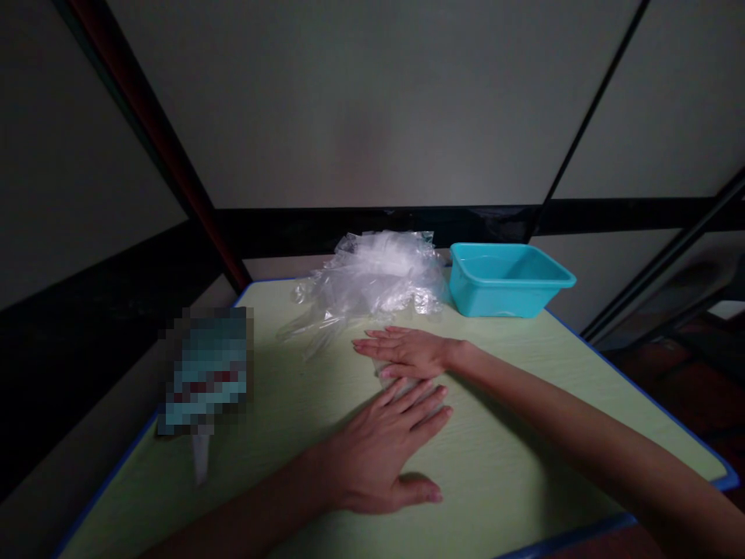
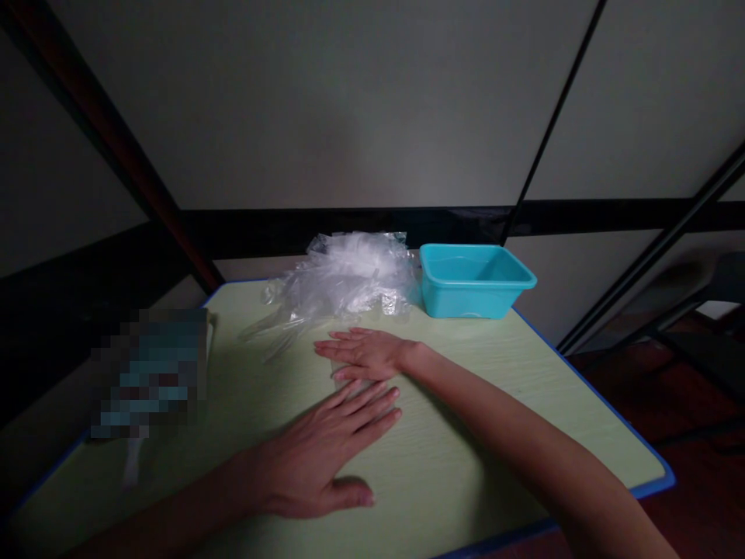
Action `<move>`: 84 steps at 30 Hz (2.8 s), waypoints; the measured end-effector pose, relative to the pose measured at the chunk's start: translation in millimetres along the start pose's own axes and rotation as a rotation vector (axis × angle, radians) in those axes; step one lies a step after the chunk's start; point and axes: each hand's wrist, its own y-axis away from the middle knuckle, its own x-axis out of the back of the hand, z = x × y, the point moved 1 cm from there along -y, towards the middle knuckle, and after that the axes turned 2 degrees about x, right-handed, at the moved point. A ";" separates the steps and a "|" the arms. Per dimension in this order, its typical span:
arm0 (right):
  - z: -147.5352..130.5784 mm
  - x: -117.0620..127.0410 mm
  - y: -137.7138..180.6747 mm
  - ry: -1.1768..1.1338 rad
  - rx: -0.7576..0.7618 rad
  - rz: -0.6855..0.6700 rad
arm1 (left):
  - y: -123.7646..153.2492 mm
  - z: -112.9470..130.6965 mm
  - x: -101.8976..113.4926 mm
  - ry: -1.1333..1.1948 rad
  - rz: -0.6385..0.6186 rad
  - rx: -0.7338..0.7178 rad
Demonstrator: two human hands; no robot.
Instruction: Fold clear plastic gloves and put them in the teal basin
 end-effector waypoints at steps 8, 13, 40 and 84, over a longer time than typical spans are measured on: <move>-3.5 -1.1 0.6 0.032 -0.027 0.020 | 1.6 10.3 -4.7 0.050 0.002 -0.037; -0.7 -4.0 0.0 0.002 -0.014 0.064 | 2.2 17.7 -4.8 0.074 -0.017 -0.104; -59.2 11.0 94.4 0.255 0.062 0.311 | 33.0 -24.8 6.8 -0.160 0.345 -0.070; -75.3 1.5 81.2 0.390 0.006 0.236 | 33.5 -26.3 3.8 -0.129 0.423 -0.022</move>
